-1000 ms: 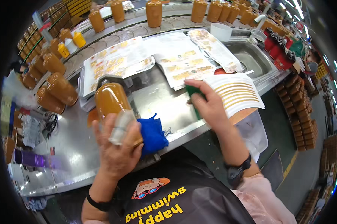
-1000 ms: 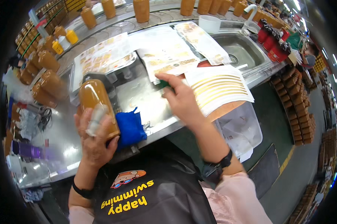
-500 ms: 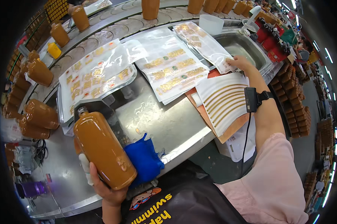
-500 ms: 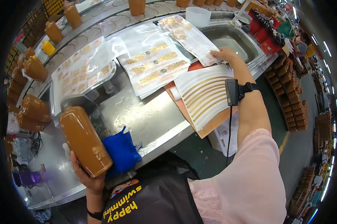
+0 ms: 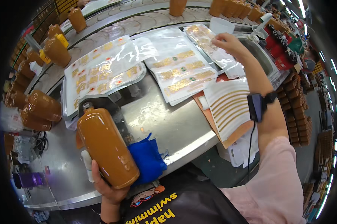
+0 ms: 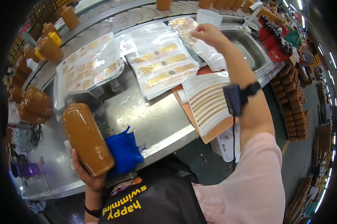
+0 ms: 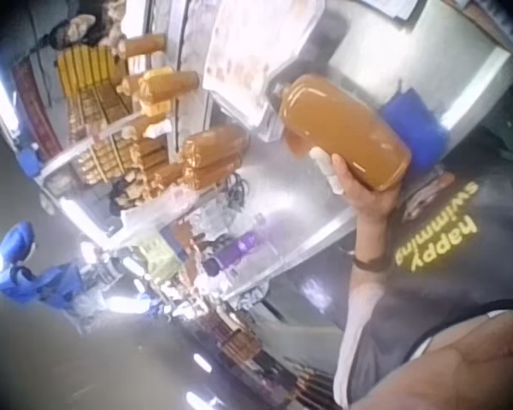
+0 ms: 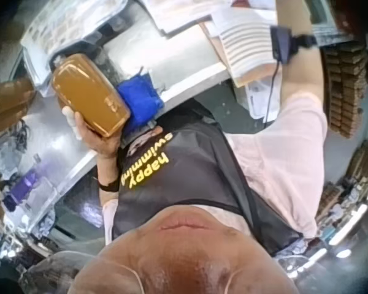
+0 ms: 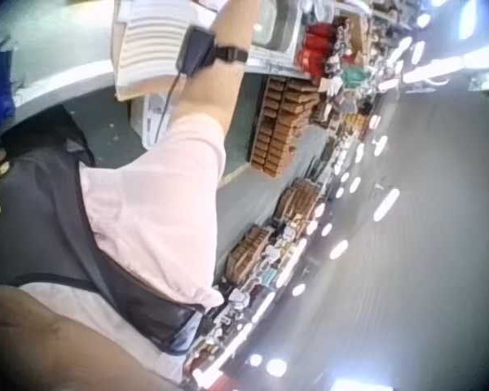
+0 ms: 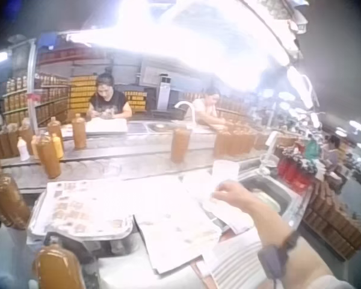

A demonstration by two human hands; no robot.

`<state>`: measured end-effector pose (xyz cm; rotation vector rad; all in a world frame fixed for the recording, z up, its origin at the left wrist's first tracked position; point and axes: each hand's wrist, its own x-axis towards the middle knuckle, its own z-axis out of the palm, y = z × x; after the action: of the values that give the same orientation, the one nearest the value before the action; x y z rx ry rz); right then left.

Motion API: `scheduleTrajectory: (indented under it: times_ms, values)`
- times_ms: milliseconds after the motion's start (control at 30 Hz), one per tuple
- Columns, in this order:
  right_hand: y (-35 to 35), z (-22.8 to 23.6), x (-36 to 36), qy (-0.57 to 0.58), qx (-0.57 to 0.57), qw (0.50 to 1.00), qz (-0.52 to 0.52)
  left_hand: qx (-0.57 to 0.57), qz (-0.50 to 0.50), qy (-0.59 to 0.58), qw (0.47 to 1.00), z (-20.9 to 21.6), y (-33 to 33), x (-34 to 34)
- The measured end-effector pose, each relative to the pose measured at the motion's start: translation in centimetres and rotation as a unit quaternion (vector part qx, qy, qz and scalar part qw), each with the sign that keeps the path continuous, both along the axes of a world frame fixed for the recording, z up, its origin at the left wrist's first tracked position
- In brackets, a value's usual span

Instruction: The person applies labels to a bottle by hand, using a cloth and a scraper to smooth them. They pick up a bottle, apply a small square label, a large central label, and a decorative band, smoothing each one with the cloth and scraper before placing the bottle aside and reaching for another.

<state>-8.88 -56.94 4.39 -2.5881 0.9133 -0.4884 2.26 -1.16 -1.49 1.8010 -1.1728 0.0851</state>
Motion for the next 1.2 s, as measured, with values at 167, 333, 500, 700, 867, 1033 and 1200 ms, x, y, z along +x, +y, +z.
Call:
scheduleTrajectory:
  times_ms: [167, 333, 500, 700, 867, 1033, 1200]
  values:
    - [-3.0, -6.9, 8.4, 0.273, -0.218, 0.937, 0.003, 0.059, 0.013, -0.049, 0.997, -0.1, 0.8, 0.3]
    - [-2.1, -6.4, 9.4, 0.102, -0.178, 0.974, -0.098, 0.103, 0.068, -0.026, 0.992, 1.4, -0.6, 0.4]
    - [11.4, 1.8, 7.4, -0.049, -0.163, 0.956, 0.24, 0.119, 0.041, -0.045, 0.991, 2.0, -0.5, 0.5]
    - [28.9, 8.9, 6.7, -0.079, 0.08, 0.891, 0.44, 0.129, 0.072, -0.141, 0.979, 3.0, 0.2, 0.5]
    - [32.4, 5.8, 8.6, -0.088, 0.017, 0.881, 0.464, 0.102, 0.046, -0.142, 0.984, 3.7, -0.1, 1.0]
    - [33.3, 5.3, 9.1, -0.094, 0.006, 0.886, 0.454, -0.088, -0.069, 0.273, 0.955, 2.8, -0.6, 4.0]
    - [33.9, 4.8, 9.2, -0.106, -0.011, 0.896, 0.432, -0.073, -0.016, 0.286, 0.955, 4.5, -4.2, 4.1]
